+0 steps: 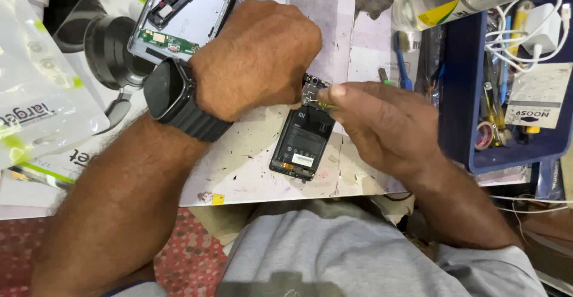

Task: The person uses a green precision screwdriver to remove screws from the internal frame of a disassembled smartphone. They carefully unscrew multiple fasteners around the battery and camera areas and place them on the work surface.

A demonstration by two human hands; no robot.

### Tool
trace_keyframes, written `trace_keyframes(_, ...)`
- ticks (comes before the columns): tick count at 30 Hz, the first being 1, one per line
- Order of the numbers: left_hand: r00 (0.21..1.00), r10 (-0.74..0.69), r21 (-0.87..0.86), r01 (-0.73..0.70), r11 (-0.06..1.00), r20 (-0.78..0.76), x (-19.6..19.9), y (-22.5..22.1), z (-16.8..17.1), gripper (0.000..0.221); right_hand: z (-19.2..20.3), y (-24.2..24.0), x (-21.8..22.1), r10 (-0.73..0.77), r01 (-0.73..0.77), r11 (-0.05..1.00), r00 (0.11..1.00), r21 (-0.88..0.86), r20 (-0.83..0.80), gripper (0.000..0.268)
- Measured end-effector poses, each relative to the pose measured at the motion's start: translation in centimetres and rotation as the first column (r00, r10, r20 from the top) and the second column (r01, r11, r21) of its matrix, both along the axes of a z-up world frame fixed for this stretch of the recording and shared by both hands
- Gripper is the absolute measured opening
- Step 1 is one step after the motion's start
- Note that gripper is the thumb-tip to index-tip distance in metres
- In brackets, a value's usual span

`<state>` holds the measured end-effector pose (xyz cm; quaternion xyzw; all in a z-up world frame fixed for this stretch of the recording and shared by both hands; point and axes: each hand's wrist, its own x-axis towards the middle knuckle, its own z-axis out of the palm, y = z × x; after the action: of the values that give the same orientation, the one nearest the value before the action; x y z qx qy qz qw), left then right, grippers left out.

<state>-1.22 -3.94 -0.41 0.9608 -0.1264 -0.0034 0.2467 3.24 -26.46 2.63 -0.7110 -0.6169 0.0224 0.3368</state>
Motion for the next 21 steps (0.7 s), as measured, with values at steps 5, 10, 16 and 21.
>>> trace_keyframes(5, 0.999, 0.007, 0.014, -0.007, 1.0, -0.033, 0.0, -0.2, -0.1, 0.026, 0.0, 0.3, 0.0, 0.012, -0.012, 1.0, 1.0, 0.025, 0.014, 0.04)
trace_keyframes(10, 1.0, 0.024, 0.012, -0.024, 1.0, 0.019, -0.1, -0.3, -0.3, 0.029, -0.2, -0.2, -0.1, 0.069, -0.073, 0.997, 0.985, -0.018, -0.159, 0.042)
trace_keyframes(16, 0.998, 0.021, 0.074, -0.016, 0.997, -0.06, 0.1, -0.4, -0.4, 0.028, -1.3, -0.8, 0.4, 0.013, -0.014, 1.0, 1.0, -0.027, -0.011, 0.045)
trace_keyframes(21, 1.0, 0.007, 0.042, -0.007, 0.999, -0.014, 0.1, -0.2, -0.4, 0.027, -2.1, -0.8, 0.8, 0.071, -0.069, 0.997, 0.997, 0.045, -0.025, 0.043)
